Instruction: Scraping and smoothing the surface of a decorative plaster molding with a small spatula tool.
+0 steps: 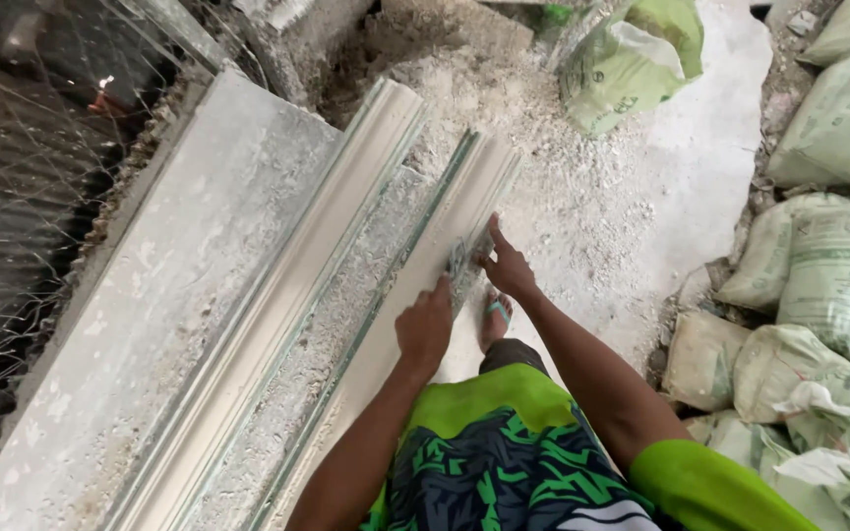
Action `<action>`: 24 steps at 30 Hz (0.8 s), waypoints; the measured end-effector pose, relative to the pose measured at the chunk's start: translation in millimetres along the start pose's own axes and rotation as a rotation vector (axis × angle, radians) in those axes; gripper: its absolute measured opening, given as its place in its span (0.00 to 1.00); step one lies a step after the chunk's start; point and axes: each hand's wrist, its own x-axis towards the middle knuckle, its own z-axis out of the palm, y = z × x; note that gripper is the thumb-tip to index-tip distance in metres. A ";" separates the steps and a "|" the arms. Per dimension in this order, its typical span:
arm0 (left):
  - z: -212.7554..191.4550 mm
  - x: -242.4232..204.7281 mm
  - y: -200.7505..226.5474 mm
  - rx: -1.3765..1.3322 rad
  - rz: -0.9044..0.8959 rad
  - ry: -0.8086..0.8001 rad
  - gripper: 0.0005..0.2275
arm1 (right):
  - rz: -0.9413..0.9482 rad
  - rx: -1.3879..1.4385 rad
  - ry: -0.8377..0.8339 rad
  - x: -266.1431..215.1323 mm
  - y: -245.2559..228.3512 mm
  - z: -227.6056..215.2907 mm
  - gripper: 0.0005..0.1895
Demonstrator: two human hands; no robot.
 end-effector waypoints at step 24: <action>19.0 46.3 -7.0 0.008 0.094 0.014 0.15 | -0.097 0.279 -0.002 25.8 50.1 29.9 0.65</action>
